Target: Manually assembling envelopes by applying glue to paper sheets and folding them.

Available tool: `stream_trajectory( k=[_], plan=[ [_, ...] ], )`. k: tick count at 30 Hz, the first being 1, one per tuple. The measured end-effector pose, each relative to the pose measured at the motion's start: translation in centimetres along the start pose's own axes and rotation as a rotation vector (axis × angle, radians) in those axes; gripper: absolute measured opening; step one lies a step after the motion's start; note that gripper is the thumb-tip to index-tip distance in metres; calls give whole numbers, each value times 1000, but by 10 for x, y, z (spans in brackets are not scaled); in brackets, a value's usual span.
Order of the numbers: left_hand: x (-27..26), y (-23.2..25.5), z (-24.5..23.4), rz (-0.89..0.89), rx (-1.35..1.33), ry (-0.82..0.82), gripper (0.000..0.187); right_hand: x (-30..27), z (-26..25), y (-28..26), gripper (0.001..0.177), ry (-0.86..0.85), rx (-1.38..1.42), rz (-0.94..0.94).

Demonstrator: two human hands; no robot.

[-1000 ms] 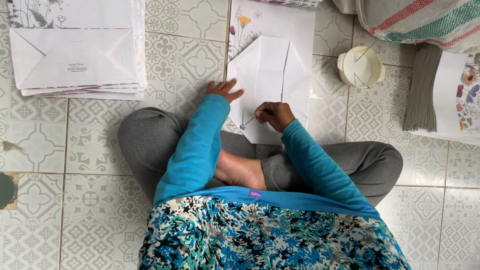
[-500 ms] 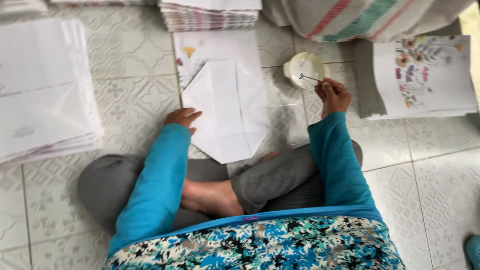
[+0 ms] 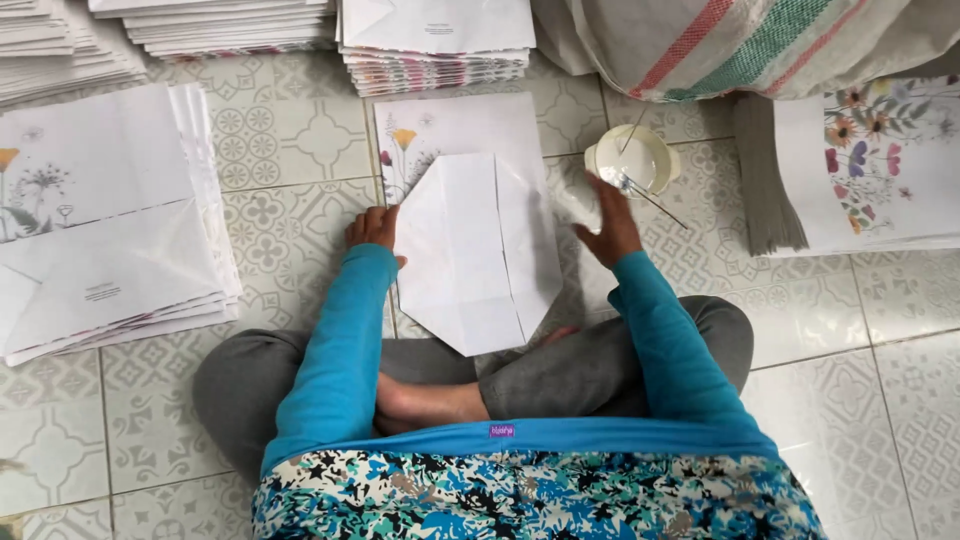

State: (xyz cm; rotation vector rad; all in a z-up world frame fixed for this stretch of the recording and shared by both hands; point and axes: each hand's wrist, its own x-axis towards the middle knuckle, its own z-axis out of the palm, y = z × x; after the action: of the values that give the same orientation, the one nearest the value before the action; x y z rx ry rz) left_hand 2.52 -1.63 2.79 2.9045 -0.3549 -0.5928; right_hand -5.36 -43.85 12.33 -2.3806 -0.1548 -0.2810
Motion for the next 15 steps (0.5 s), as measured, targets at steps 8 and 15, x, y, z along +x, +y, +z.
stream_trajectory(
  k=[8,15],
  plan=[
    [-21,7,-7,121,26,-13,65,19,37,32,98,-504,-204,-23],
    [-41,25,-33,311,201,-120,66,5,66,49,56,-561,-717,-351]
  ],
)
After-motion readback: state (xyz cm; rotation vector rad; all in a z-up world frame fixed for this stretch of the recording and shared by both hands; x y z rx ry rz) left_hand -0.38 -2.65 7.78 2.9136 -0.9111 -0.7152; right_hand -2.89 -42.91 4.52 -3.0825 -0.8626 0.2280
